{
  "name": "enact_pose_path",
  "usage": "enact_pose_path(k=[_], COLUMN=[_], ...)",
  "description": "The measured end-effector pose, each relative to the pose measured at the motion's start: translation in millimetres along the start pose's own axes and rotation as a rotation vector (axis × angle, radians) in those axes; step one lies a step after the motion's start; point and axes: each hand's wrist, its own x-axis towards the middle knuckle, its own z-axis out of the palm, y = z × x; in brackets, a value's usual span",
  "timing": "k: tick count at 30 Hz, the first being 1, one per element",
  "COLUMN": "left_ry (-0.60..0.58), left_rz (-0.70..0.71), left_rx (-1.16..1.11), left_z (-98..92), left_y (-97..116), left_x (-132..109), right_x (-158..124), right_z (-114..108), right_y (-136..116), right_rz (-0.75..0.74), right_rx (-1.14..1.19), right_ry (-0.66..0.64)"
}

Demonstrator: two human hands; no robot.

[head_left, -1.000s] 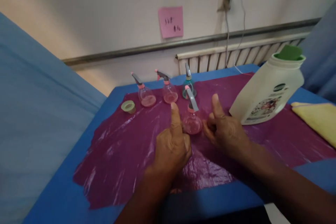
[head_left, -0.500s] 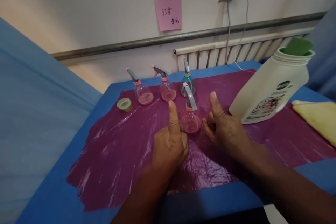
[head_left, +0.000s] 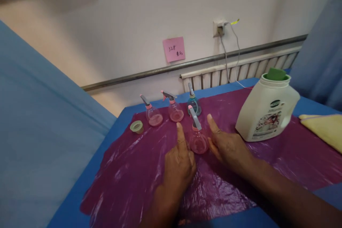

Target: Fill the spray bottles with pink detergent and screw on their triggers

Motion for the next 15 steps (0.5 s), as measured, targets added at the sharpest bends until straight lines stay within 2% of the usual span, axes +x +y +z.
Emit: enact_pose_path(k=[8,11,15], left_ry=[0.025,0.102,0.258], left_rz=[-0.010,0.015,0.050], left_rx=[-0.027,-0.035,-0.152], left_z=[1.6,-3.2,-18.0], left_y=[-7.7,-11.2,-6.9], left_x=[-0.1,0.8,1.2], right_x=[3.2,7.3,11.8], right_z=[8.5,4.3,-3.7], right_y=[1.6,1.5,1.6], right_rz=[-0.028,-0.031,-0.078], right_rx=[-0.018,0.011,0.066], right_ry=[0.016,0.059,0.194])
